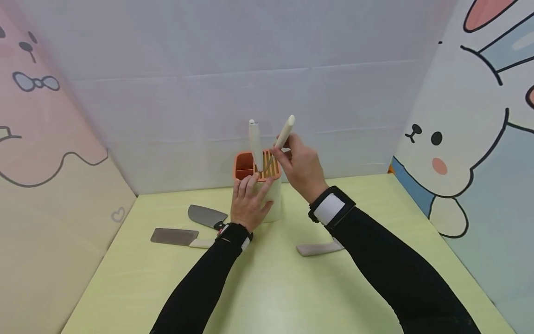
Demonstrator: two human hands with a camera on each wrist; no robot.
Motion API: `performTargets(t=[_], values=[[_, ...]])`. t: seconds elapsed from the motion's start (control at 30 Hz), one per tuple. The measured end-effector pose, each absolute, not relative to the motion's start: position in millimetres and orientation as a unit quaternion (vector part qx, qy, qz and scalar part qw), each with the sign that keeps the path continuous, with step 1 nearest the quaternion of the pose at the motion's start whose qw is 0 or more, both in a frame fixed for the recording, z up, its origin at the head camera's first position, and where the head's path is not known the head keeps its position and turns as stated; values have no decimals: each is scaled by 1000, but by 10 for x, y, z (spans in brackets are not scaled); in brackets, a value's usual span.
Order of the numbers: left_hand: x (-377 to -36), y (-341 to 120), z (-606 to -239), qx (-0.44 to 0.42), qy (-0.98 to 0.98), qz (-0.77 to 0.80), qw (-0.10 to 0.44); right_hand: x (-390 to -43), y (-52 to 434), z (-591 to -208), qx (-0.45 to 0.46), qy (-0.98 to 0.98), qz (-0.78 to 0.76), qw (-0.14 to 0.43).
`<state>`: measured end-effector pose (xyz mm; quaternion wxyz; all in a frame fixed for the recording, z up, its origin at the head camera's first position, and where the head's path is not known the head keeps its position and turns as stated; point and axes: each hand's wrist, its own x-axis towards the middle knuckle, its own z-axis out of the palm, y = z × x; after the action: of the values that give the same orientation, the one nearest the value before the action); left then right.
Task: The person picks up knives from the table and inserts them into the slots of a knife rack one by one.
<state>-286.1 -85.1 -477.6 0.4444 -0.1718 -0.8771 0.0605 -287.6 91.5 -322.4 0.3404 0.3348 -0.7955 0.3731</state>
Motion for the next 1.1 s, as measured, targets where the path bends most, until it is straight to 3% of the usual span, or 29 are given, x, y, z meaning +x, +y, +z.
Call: performTargets(t=[0.3,0.8,1.1], values=[[-2839,-891,-4758,-167,-875,65,450,-2930,790,-3258,330,-821,337,322],[-2818,-916,-4705,-163,-875,72,450,-3141,614,-3409,302,-876,315,206],[-2793,-871,-4705,-165,-875,70,450,-3142,639,-3567,303,-885,308,172]])
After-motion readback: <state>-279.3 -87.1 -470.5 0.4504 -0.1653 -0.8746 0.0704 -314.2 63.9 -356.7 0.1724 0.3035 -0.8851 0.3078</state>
